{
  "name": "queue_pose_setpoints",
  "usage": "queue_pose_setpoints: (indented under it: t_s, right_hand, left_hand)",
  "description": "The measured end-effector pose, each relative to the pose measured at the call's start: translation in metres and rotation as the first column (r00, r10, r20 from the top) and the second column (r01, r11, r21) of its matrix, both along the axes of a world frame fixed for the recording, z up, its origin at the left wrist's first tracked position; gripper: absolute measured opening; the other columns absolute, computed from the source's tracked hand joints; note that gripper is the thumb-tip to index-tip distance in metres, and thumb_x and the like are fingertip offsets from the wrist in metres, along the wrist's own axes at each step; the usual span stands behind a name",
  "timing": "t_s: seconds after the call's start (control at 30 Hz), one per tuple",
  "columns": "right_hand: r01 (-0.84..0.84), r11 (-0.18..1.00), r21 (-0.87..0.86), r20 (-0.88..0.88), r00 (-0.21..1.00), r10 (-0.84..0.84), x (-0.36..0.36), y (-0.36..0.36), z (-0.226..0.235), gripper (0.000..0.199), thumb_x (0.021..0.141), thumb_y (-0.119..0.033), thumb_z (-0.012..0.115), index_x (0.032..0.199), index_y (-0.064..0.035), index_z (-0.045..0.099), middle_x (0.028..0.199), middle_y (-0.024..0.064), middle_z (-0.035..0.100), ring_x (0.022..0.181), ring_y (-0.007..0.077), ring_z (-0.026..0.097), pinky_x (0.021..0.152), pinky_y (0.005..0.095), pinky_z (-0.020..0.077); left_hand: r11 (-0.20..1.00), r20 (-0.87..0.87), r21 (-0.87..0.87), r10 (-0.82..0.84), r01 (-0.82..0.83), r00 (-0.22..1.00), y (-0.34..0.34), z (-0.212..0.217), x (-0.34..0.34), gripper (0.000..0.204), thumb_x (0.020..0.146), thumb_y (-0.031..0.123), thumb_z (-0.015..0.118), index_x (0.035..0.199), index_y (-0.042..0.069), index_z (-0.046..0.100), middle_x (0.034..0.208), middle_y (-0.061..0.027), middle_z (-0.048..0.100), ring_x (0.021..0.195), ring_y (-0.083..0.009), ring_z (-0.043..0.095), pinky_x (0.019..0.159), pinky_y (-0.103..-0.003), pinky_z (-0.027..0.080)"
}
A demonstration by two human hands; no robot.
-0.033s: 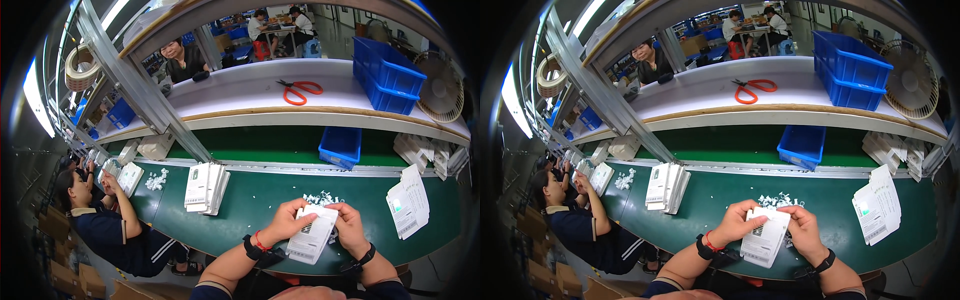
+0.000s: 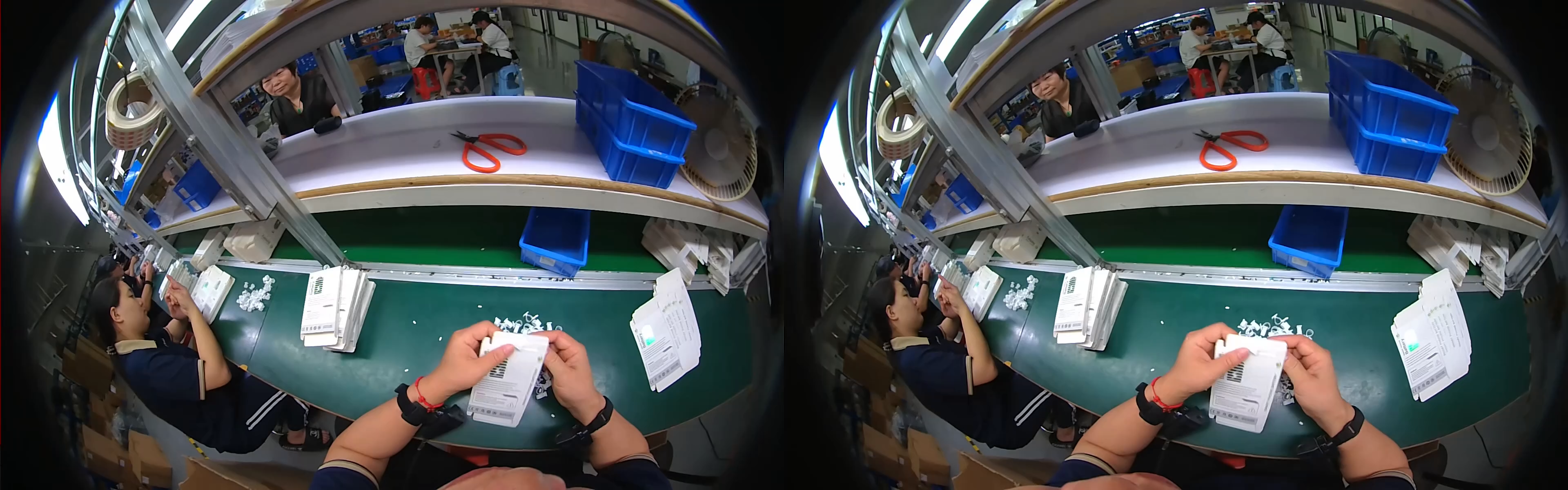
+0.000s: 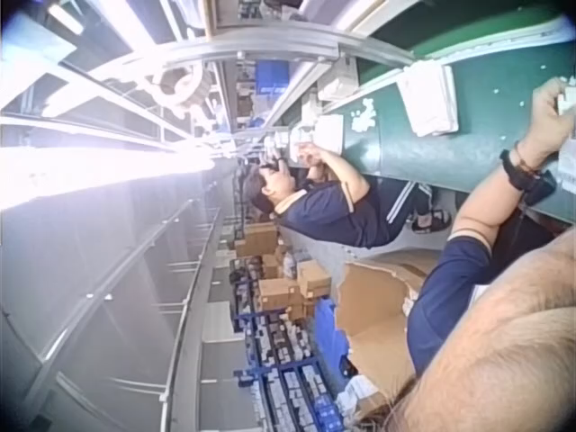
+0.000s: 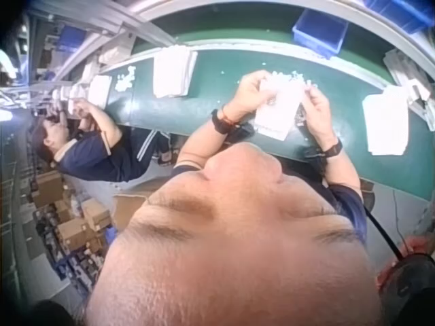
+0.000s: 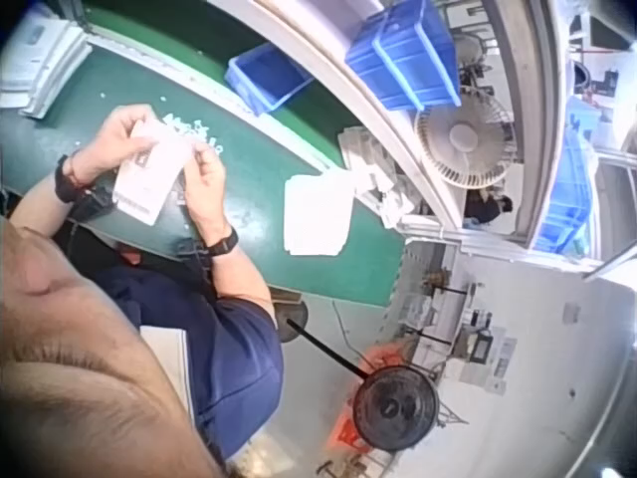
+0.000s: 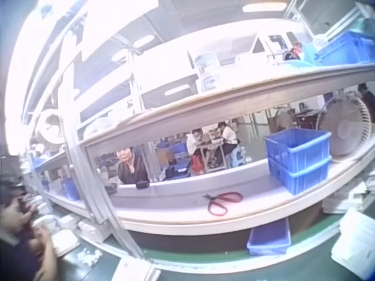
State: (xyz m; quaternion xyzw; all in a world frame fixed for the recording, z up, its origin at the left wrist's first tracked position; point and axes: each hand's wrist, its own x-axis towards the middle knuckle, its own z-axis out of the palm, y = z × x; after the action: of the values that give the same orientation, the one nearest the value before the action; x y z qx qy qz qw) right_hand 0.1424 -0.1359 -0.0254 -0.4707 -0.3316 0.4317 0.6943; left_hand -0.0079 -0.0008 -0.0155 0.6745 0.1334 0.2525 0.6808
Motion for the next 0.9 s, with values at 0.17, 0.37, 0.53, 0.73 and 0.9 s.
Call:
queue_pose_setpoints:
  t_s: [0.17, 0.37, 0.53, 0.73, 0.9]
  right_hand:
    - [-0.267, 0.957, -0.115, -0.125, 0.96, 0.252, -0.005, -0.006, 0.005, 0.02, 0.093, -0.007, 0.053, 0.11, 0.0032, 0.057, 0.101, 0.0083, 0.065, 0.09, 0.012, 0.061, 0.081, 0.0251, 0.0491]
    - [-0.394, 0.904, -0.169, -0.025, 0.918, 0.396, -0.009, -0.006, 0.007, 0.025, 0.093, -0.007, 0.052, 0.116, 0.0044, 0.056, 0.108, 0.01, 0.064, 0.096, 0.0126, 0.06, 0.085, 0.0267, 0.0477]
    - [-0.418, 0.894, -0.161, -0.021, 0.907, 0.42, -0.01, -0.008, 0.014, 0.026, 0.093, -0.007, 0.052, 0.116, 0.0041, 0.056, 0.108, 0.0093, 0.064, 0.097, 0.0139, 0.06, 0.087, 0.0282, 0.0467]
    - [-0.519, 0.837, -0.171, -0.07, 0.854, 0.515, -0.011, -0.013, 0.013, 0.03, 0.093, -0.01, 0.053, 0.119, 0.0031, 0.054, 0.112, 0.0087, 0.061, 0.102, 0.0151, 0.057, 0.092, 0.0307, 0.0439]
    - [-0.508, 0.843, -0.176, -0.034, 0.859, 0.51, -0.012, -0.012, 0.01, 0.028, 0.092, -0.011, 0.054, 0.116, 0.0031, 0.057, 0.111, 0.0065, 0.061, 0.101, 0.0143, 0.057, 0.091, 0.0297, 0.0438]
  left_hand:
    - [0.957, 0.162, -0.091, 0.286, -0.274, 0.944, -0.001, 0.001, 0.004, 0.01, 0.088, 0.008, 0.063, 0.091, 0.0, 0.057, 0.081, -0.0008, 0.062, 0.073, -0.0038, 0.056, 0.063, -0.02, 0.046]
    - [0.965, 0.219, -0.232, 0.173, -0.121, 0.96, 0.0, 0.003, 0.0, 0.017, 0.09, 0.009, 0.06, 0.102, 0.0, 0.053, 0.094, -0.0036, 0.062, 0.082, -0.0051, 0.057, 0.071, -0.021, 0.047]
    - [0.914, 0.195, -0.305, -0.214, 0.267, 0.957, 0.0, 0.011, -0.003, 0.104, 0.076, 0.066, 0.058, 0.145, 0.0, 0.016, 0.135, -0.0196, 0.042, 0.121, -0.0259, 0.048, 0.098, -0.039, 0.042]
    - [0.659, 0.338, -0.467, -0.483, 0.589, 0.808, -0.009, 0.016, 0.002, 0.133, 0.047, 0.076, 0.073, 0.143, 0.0, 0.021, 0.139, -0.0237, 0.037, 0.128, -0.0331, 0.04, 0.106, -0.045, 0.033]
    - [0.647, 0.332, -0.517, -0.451, 0.56, 0.828, -0.006, 0.008, -0.002, 0.13, 0.043, 0.073, 0.077, 0.139, 0.0, 0.028, 0.133, -0.0215, 0.045, 0.13, -0.0324, 0.038, 0.109, -0.046, 0.029]
